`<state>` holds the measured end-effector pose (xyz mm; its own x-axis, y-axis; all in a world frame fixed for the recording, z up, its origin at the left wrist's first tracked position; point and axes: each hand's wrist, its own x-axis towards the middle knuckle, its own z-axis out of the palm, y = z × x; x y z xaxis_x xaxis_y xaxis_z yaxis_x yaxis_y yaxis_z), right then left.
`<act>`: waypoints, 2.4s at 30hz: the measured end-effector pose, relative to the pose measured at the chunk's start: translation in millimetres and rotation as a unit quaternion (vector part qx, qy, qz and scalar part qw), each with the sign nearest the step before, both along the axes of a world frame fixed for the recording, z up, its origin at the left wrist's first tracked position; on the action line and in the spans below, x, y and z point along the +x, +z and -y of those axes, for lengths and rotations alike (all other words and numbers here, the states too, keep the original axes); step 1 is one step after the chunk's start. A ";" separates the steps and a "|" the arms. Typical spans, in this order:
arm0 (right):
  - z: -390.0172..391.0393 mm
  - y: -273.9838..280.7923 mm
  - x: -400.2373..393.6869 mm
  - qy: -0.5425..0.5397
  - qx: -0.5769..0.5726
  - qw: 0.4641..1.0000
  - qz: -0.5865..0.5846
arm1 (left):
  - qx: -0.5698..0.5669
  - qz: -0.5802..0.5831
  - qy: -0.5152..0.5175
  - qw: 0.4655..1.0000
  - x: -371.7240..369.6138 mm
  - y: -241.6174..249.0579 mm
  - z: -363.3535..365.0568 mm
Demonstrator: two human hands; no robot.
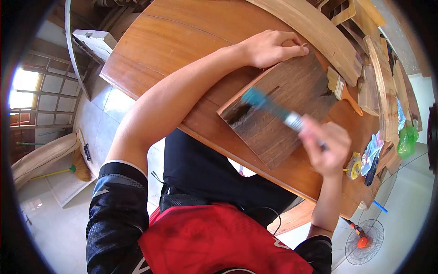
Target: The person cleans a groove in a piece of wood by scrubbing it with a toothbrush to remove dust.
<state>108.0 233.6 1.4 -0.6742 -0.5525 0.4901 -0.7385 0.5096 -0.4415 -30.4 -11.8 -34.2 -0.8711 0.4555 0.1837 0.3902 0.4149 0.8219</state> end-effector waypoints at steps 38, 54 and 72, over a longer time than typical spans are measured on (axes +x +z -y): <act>-27.6 -13.7 -19.4 -0.086 -0.047 0.994 0.044 | 0.028 -0.049 -0.001 0.998 -2.7 -6.7 -2.6; -24.3 -18.4 -26.7 -0.150 -0.076 0.986 0.024 | 0.021 0.001 -0.007 1.000 5.0 -2.4 -11.4; -27.7 -10.3 -24.7 -0.017 -0.009 1.000 0.014 | 0.010 -0.009 0.001 1.000 4.2 -1.7 -9.7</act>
<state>83.3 261.3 -8.9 -0.7059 -0.5199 0.4811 -0.7083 0.5264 -0.4704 -26.3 -2.1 -35.9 -0.8681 0.4505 0.2087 0.4050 0.3994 0.8225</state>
